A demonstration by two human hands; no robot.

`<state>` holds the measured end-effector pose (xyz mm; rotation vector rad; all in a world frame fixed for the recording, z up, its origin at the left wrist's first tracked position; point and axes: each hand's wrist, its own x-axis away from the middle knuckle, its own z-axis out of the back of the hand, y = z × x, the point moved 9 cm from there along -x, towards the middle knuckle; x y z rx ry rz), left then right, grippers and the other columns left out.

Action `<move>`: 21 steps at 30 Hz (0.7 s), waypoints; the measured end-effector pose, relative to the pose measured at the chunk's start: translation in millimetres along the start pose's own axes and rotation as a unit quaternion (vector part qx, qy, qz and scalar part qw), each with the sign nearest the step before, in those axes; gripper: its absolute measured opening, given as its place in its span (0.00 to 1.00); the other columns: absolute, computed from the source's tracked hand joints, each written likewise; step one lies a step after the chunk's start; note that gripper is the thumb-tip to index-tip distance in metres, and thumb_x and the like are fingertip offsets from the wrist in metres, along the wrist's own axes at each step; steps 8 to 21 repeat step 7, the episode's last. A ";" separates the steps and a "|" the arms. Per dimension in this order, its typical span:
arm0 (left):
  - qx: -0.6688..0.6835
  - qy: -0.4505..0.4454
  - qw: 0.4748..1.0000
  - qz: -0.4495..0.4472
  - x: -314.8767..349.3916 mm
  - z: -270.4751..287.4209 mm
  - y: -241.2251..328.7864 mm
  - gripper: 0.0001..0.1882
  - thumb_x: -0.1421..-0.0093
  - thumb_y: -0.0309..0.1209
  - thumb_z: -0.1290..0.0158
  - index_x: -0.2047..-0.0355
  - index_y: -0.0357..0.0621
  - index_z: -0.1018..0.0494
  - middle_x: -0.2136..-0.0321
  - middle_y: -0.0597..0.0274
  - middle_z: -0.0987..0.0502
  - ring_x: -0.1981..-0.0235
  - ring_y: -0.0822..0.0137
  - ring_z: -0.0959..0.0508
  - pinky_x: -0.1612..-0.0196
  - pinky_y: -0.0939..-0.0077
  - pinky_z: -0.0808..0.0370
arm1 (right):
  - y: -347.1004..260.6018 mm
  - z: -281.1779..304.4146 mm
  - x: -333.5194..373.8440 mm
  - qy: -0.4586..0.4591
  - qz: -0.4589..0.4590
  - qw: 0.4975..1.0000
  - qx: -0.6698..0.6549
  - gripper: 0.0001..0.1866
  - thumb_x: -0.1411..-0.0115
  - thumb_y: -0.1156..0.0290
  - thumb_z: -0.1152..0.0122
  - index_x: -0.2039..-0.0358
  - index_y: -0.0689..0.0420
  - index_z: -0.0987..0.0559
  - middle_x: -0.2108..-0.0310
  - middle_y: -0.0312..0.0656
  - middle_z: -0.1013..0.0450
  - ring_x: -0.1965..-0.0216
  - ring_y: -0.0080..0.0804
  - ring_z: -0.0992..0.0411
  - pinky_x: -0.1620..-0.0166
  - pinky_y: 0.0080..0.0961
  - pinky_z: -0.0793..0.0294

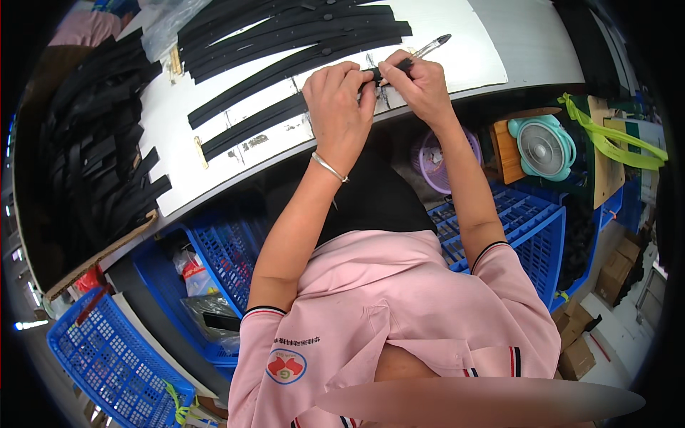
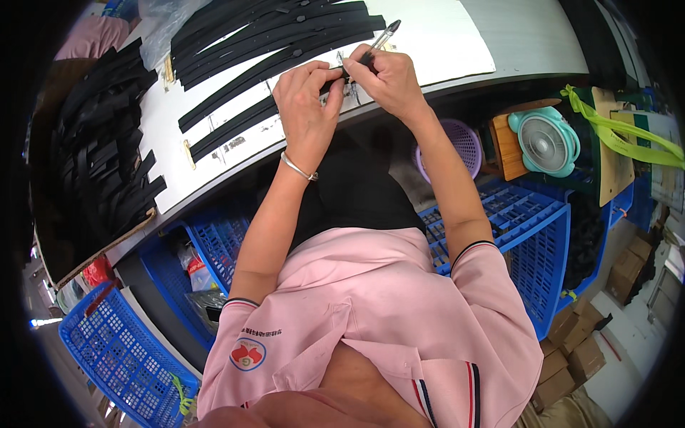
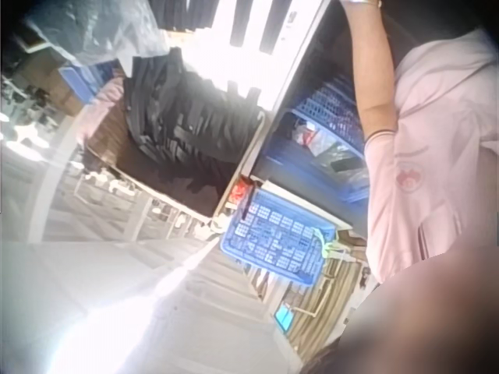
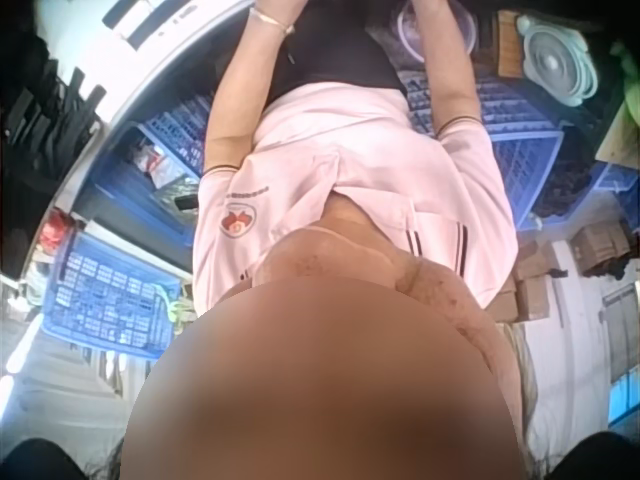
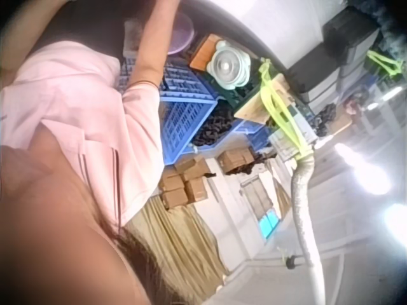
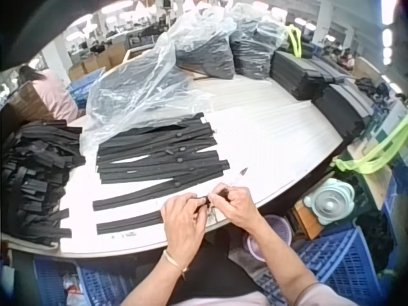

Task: Marking black fabric strips with a pen using a template on a workbench.

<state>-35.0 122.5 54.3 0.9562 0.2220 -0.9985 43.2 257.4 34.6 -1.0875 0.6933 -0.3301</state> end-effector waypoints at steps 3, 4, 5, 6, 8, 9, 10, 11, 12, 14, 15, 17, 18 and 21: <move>-0.004 -0.005 1.000 0.001 0.3 0.6 -0.4 0.07 0.46 0.27 0.35 0.66 0.47 0.17 0.60 0.66 0.19 0.54 0.59 0.24 0.47 0.63 0.33 | -2.7 -2.1 -0.3 -0.010 0.013 1.000 0.024 0.10 0.39 0.73 0.34 0.74 0.66 0.20 0.78 0.36 0.23 0.82 0.17 0.35 0.78 0.22 0.38; -0.007 -0.003 1.000 0.003 1.0 1.6 -1.7 0.07 0.46 0.27 0.35 0.66 0.47 0.17 0.60 0.66 0.19 0.54 0.59 0.24 0.47 0.63 0.33 | -4.7 -3.6 -1.0 -0.010 0.021 0.999 0.047 0.10 0.39 0.73 0.35 0.74 0.66 0.20 0.78 0.36 0.23 0.82 0.19 0.35 0.78 0.23 0.38; -0.001 -0.001 1.000 0.000 1.7 1.8 -2.0 0.07 0.46 0.27 0.35 0.66 0.46 0.18 0.60 0.66 0.20 0.54 0.58 0.25 0.46 0.62 0.34 | -6.9 -5.3 -1.7 -0.010 0.030 0.997 0.070 0.10 0.38 0.72 0.35 0.75 0.65 0.20 0.78 0.37 0.23 0.83 0.21 0.34 0.78 0.23 0.37; 0.003 0.002 1.000 -0.002 2.3 2.2 -2.0 0.07 0.46 0.27 0.36 0.66 0.46 0.19 0.59 0.65 0.21 0.53 0.58 0.26 0.45 0.60 0.34 | -7.8 -5.5 -2.2 -0.004 0.030 0.997 0.067 0.11 0.38 0.71 0.35 0.75 0.64 0.19 0.78 0.37 0.23 0.83 0.22 0.33 0.77 0.22 0.36; 0.004 0.000 1.000 -0.007 1.7 2.6 -1.7 0.06 0.46 0.27 0.36 0.66 0.46 0.19 0.59 0.65 0.21 0.53 0.58 0.26 0.45 0.59 0.34 | -8.7 -6.4 -3.3 0.001 0.030 0.998 0.062 0.11 0.38 0.71 0.34 0.76 0.62 0.19 0.79 0.38 0.23 0.83 0.24 0.32 0.77 0.21 0.35; 0.004 0.000 1.000 -0.007 1.7 2.6 -1.7 0.06 0.46 0.27 0.36 0.66 0.46 0.19 0.59 0.65 0.21 0.53 0.58 0.26 0.45 0.59 0.34 | -8.7 -6.4 -3.3 0.001 0.030 0.998 0.062 0.11 0.38 0.71 0.34 0.76 0.62 0.19 0.79 0.38 0.23 0.83 0.24 0.32 0.77 0.21 0.35; 0.004 0.000 1.000 -0.007 1.7 2.6 -1.7 0.06 0.46 0.27 0.36 0.66 0.46 0.19 0.59 0.65 0.21 0.53 0.58 0.26 0.45 0.59 0.34 | -8.7 -6.4 -3.3 0.001 0.030 0.998 0.062 0.11 0.38 0.71 0.34 0.76 0.62 0.19 0.79 0.38 0.23 0.83 0.24 0.32 0.77 0.21 0.35; 0.004 0.000 1.000 -0.007 1.7 2.6 -1.7 0.06 0.46 0.27 0.36 0.66 0.46 0.19 0.59 0.65 0.21 0.53 0.58 0.26 0.45 0.59 0.34 | -8.7 -6.4 -3.3 0.001 0.030 0.998 0.062 0.11 0.38 0.71 0.34 0.76 0.62 0.19 0.79 0.38 0.23 0.83 0.24 0.32 0.77 0.21 0.35; 0.004 0.000 1.000 -0.007 1.7 2.6 -1.7 0.06 0.46 0.27 0.36 0.66 0.46 0.19 0.59 0.65 0.21 0.53 0.58 0.26 0.45 0.59 0.34 | -8.7 -6.4 -3.3 0.001 0.030 0.998 0.062 0.11 0.38 0.71 0.34 0.76 0.62 0.19 0.79 0.38 0.23 0.83 0.24 0.32 0.77 0.21 0.35; 0.004 0.000 1.000 -0.007 1.7 2.6 -1.7 0.06 0.46 0.27 0.36 0.66 0.46 0.19 0.59 0.65 0.21 0.53 0.58 0.26 0.45 0.59 0.34 | -8.7 -6.4 -3.3 0.001 0.030 0.998 0.062 0.11 0.38 0.71 0.34 0.76 0.62 0.19 0.79 0.38 0.23 0.83 0.24 0.32 0.77 0.21 0.35; 0.004 0.000 1.000 -0.007 1.7 2.6 -1.7 0.06 0.46 0.27 0.36 0.66 0.46 0.19 0.59 0.65 0.21 0.53 0.58 0.26 0.45 0.59 0.34 | -8.7 -6.4 -3.3 0.001 0.030 0.998 0.062 0.11 0.38 0.71 0.34 0.76 0.62 0.19 0.79 0.38 0.23 0.83 0.24 0.32 0.77 0.21 0.35; 0.004 0.000 1.000 -0.007 1.7 2.6 -1.7 0.06 0.46 0.27 0.36 0.66 0.46 0.19 0.59 0.65 0.21 0.53 0.58 0.26 0.45 0.59 0.34 | -8.7 -6.4 -3.3 0.001 0.030 0.998 0.062 0.11 0.38 0.71 0.34 0.76 0.62 0.19 0.79 0.38 0.23 0.83 0.24 0.32 0.77 0.21 0.35; 0.004 0.000 1.000 -0.007 1.7 2.6 -1.7 0.06 0.46 0.27 0.36 0.66 0.46 0.19 0.59 0.65 0.21 0.53 0.58 0.26 0.45 0.59 0.34 | -8.7 -6.4 -3.3 0.001 0.030 0.998 0.062 0.11 0.38 0.71 0.34 0.76 0.62 0.19 0.79 0.38 0.23 0.83 0.24 0.32 0.77 0.21 0.35; 0.004 0.000 1.000 -0.007 1.7 2.6 -1.7 0.06 0.46 0.27 0.36 0.66 0.46 0.19 0.59 0.65 0.21 0.53 0.58 0.26 0.45 0.59 0.34 | -8.7 -6.4 -3.3 0.001 0.030 0.998 0.062 0.11 0.38 0.71 0.34 0.76 0.62 0.19 0.79 0.38 0.23 0.83 0.24 0.32 0.77 0.21 0.35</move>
